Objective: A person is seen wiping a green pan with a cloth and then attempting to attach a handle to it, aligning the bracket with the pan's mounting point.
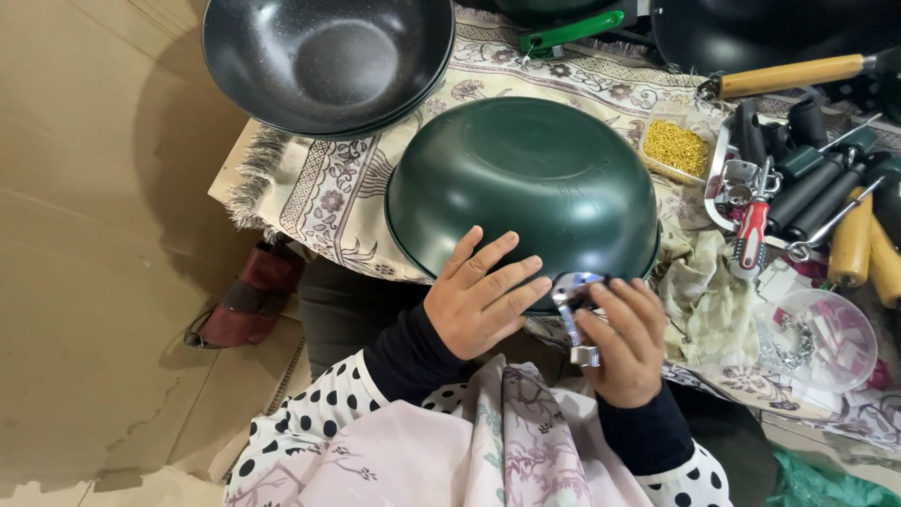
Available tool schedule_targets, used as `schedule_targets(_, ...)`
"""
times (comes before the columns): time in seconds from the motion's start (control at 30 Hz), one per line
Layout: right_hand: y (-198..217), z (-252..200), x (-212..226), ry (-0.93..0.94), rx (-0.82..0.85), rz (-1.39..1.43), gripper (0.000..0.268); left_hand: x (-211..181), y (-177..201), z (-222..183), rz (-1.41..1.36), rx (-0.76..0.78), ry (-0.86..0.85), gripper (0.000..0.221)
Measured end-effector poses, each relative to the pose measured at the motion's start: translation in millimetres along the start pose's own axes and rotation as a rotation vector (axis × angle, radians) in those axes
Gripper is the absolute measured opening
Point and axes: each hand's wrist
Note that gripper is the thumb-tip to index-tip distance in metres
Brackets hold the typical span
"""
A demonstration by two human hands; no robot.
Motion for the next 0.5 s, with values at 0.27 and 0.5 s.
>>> schedule_targets(0.27, 1, 0, -8, -0.037, -0.043, -0.008, 0.017, 1, 1, 1, -0.034, 0.006, 0.023, 0.041)
schedule_targets(0.5, -7, 19, 13, 0.007, 0.006, -0.003, 0.025, 1, -2, 4, -0.025, -0.028, 0.013, 0.031)
Point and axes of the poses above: each hand's wrist, its own z-axis towards the middle knuckle, its own y-axis out of the back of the hand, x = y × z, and after that the axes turned 2 degrees about -z, right-handed
